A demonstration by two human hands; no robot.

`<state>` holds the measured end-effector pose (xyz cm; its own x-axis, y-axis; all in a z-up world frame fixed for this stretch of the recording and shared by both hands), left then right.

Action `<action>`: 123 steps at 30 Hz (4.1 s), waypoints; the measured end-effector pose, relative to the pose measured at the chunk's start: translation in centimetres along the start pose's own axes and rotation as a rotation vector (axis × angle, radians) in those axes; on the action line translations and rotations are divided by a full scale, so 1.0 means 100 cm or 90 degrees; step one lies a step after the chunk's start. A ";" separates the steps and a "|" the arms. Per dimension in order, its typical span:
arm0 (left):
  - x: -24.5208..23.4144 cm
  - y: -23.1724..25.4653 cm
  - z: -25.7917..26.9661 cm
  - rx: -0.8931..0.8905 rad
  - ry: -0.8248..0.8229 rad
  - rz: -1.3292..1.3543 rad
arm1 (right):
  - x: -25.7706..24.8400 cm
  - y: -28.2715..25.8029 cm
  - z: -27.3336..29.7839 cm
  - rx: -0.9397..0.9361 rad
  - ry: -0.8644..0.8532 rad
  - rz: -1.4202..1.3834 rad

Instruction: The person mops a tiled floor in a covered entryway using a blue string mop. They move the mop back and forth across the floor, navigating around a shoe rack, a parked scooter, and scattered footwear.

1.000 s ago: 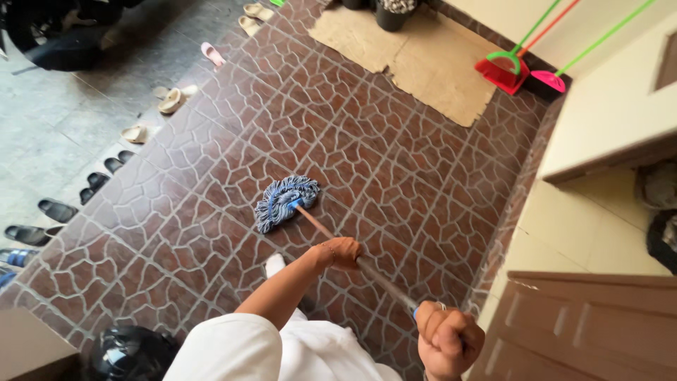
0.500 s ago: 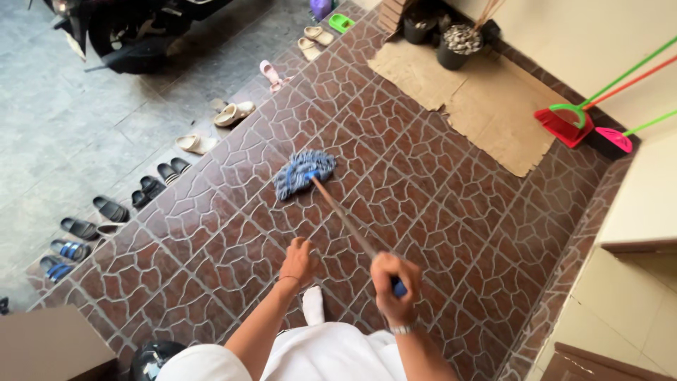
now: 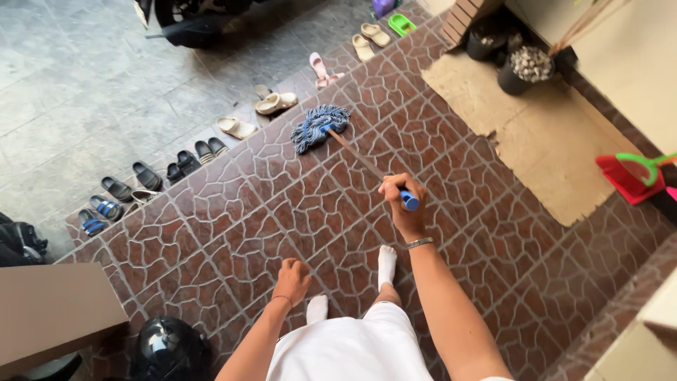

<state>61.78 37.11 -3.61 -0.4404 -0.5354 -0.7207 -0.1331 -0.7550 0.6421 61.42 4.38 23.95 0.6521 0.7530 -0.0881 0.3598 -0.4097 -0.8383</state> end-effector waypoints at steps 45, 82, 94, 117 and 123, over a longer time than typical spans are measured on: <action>0.258 0.483 -0.242 0.366 -0.187 -0.072 | -0.427 0.100 -0.115 0.025 0.111 -0.601; 0.068 0.266 -0.012 0.372 0.115 0.162 | -0.174 -0.094 0.078 0.223 -0.027 -0.406; 0.030 0.198 0.070 0.226 0.136 0.081 | -0.126 -0.115 0.091 0.244 -0.040 -0.438; -0.016 0.099 0.218 -0.142 0.517 0.135 | -0.014 -0.216 0.210 -0.038 -0.715 -0.332; 0.064 0.226 0.248 -0.064 0.633 0.107 | -0.158 -0.205 0.178 -0.032 -0.728 -0.376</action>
<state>33.97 25.98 12.78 0.4982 -0.6759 -0.5432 -0.0420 -0.6445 0.7634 31.90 10.07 32.91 -0.5443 0.8267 -0.1424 0.4369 0.1344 -0.8894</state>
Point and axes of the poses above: each hand's wrist, its own z-axis away from the middle knuckle, its own x-axis out of the palm, y = z × x, the point moved 7 cm from there along -z, towards the middle knuckle, and after that the axes turned 6 degrees about y, right-handed, at the moved point
